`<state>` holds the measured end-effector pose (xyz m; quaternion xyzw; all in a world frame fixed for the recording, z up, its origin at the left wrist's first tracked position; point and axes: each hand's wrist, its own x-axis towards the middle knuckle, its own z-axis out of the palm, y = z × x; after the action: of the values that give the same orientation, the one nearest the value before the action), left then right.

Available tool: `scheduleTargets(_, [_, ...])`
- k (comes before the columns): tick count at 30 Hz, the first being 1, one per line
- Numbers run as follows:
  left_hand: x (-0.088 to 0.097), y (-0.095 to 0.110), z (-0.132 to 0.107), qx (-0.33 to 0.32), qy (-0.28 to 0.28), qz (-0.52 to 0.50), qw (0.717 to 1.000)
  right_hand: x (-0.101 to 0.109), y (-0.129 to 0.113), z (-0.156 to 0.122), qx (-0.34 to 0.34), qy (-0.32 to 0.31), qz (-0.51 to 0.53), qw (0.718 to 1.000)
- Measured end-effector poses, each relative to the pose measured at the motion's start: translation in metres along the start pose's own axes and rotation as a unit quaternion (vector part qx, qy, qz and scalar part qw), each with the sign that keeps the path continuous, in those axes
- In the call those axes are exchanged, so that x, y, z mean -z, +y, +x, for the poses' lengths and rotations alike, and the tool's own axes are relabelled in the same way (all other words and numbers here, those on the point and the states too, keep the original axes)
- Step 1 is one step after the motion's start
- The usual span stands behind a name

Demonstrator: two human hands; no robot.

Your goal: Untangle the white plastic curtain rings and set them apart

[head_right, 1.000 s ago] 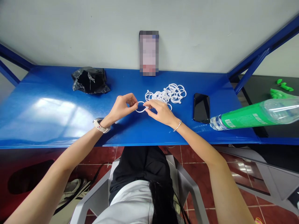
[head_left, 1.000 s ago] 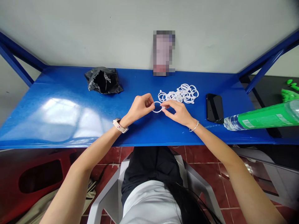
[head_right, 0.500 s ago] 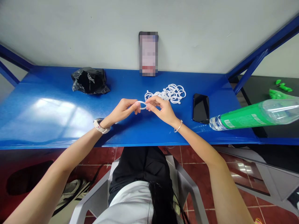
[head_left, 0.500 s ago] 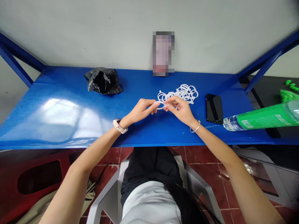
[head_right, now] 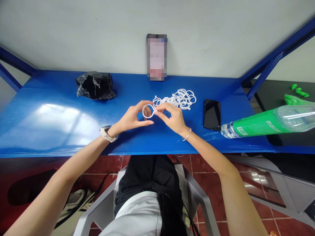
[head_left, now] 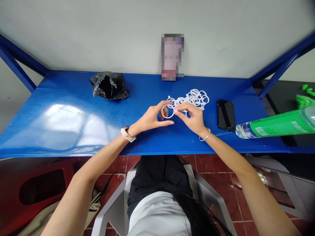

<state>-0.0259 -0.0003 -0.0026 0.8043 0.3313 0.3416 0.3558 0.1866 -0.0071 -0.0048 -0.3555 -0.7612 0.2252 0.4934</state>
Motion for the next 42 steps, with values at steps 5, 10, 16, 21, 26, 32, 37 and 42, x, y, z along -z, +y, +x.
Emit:
scheduleTargets(5, [-0.0002,-0.0028,-0.0009,-0.027,0.016,0.047,0.998,-0.0018,-0.0002,-0.0004,0.010,0.004,-0.010,1.000])
scheduleTargets(10, [-0.0014,-0.0034,-0.0025,-0.059,0.047,0.068,0.995,-0.0028,-0.0013,-0.0009,0.025,0.006,-0.004,1.000])
scheduleTargets(16, [-0.0027,-0.0019,-0.0051,-0.067,0.080,0.090,0.990,-0.0043,-0.0029,-0.0027,0.019,0.001,0.005,1.000])
scheduleTargets(21, [-0.0020,-0.0016,-0.0049,-0.077,0.101,0.101,0.987,-0.0048,-0.0036,-0.0043,-0.011,-0.003,-0.002,1.000])
scheduleTargets(26, [-0.0033,-0.0039,-0.0045,-0.091,0.104,0.104,0.985,-0.0061,-0.0026,-0.0040,0.009,0.008,-0.010,1.000])
scheduleTargets(32, [-0.0063,-0.0064,-0.0054,-0.092,0.103,0.107,0.985,-0.0076,0.0014,-0.0043,0.029,0.012,0.013,0.999])
scheduleTargets(37, [-0.0071,-0.0062,-0.0057,-0.084,0.093,0.119,0.985,-0.0075,0.0007,-0.0051,0.014,0.008,-0.006,1.000])
scheduleTargets(42, [-0.0065,-0.0082,-0.0031,-0.028,0.050,0.160,0.985,-0.0077,0.0017,-0.0050,0.026,0.013,-0.035,0.999])
